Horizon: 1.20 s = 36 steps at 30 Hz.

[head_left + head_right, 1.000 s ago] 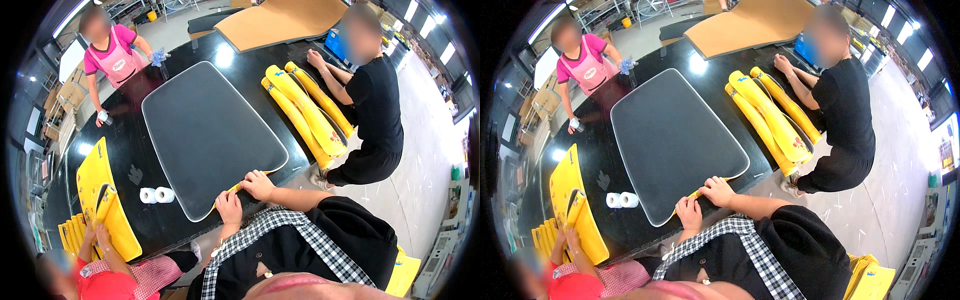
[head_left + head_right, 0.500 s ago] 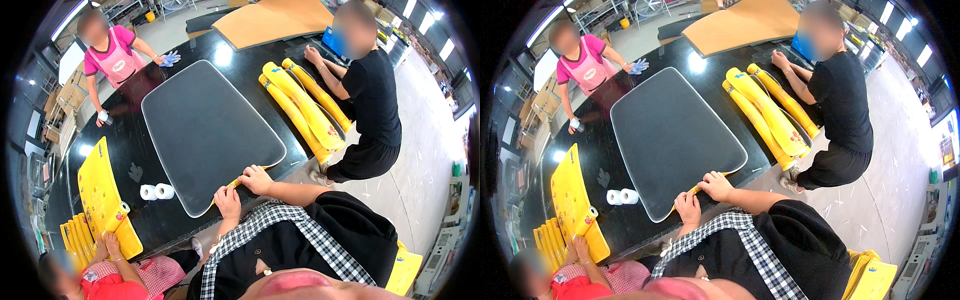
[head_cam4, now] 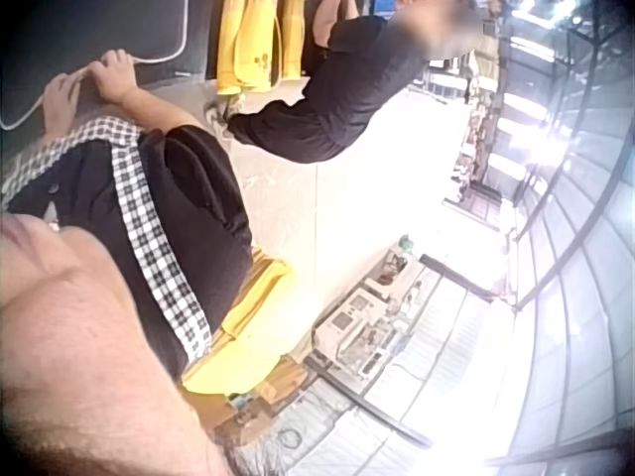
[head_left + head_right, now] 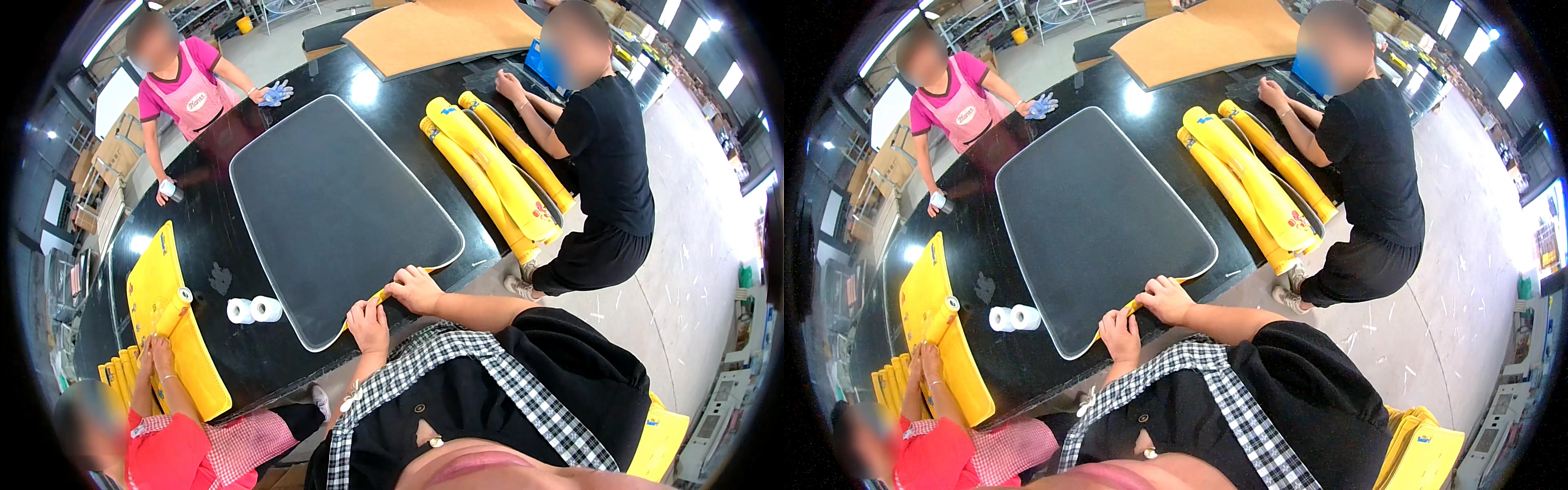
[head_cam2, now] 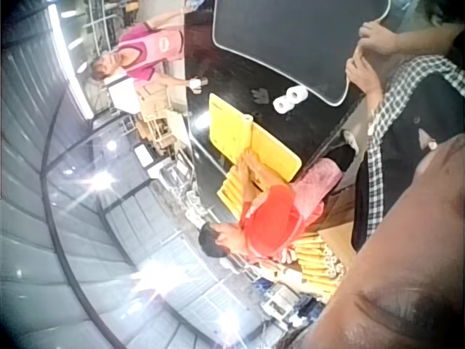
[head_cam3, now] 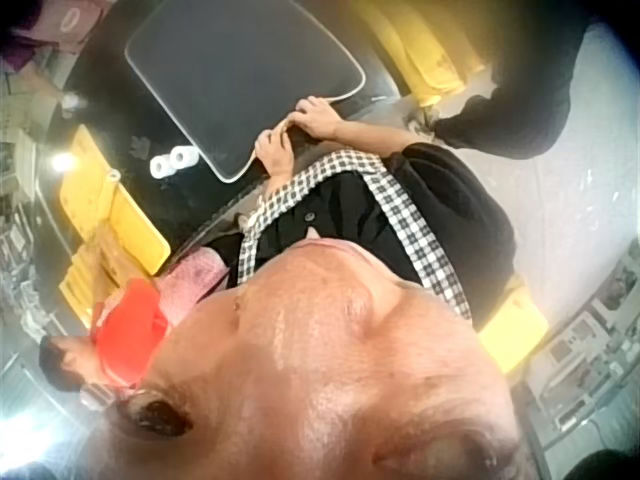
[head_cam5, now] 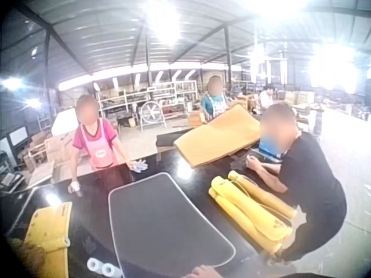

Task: The person rolls yellow play mats on a black table, secures them with tape, and places them into a cardboard box. Other workers are visible in the background performing similar tasks.

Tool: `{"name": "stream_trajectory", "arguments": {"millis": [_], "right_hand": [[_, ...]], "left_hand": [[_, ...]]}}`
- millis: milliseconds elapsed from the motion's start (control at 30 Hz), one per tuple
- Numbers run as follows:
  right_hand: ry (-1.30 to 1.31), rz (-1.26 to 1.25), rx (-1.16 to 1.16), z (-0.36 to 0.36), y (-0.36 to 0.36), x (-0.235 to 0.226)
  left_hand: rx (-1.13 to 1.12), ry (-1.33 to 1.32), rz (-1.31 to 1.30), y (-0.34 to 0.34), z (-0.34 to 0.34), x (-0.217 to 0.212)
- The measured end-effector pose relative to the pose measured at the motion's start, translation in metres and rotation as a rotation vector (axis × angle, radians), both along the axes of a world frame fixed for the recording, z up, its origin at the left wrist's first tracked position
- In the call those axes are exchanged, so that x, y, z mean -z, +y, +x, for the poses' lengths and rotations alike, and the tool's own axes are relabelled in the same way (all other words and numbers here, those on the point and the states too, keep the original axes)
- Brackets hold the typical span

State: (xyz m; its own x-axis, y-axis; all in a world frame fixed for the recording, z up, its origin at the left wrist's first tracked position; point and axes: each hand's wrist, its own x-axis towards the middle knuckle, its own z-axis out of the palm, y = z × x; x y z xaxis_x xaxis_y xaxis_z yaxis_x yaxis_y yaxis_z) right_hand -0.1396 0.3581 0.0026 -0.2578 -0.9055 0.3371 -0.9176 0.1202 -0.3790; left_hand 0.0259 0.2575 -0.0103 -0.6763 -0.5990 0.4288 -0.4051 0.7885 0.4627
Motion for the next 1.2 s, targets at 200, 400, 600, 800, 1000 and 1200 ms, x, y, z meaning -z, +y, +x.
{"name": "stream_trajectory", "arguments": {"millis": [200,400,600,800,1000,1200], "right_hand": [[0.011,0.005,0.002,0.001,-0.002,-0.003],[-0.01,0.039,-0.008,0.004,-0.003,-0.002],[-0.031,0.022,-0.006,0.007,-0.004,-0.005],[0.032,0.069,-0.011,0.008,-0.007,-0.01],[0.05,0.109,-0.065,0.0,-0.011,-0.017],[0.087,0.101,-0.102,-0.001,-0.017,-0.019]], "left_hand": [[-0.006,-0.001,-0.025,0.0,0.001,-0.002],[-0.007,-0.005,-0.032,-0.003,0.002,-0.001],[-0.013,-0.027,0.01,-0.005,0.005,-0.002],[-0.017,-0.012,0.109,-0.008,0.007,-0.007],[-0.042,0.031,0.135,-0.014,0.003,-0.011],[-0.032,0.029,0.043,-0.02,0.005,-0.014]]}}
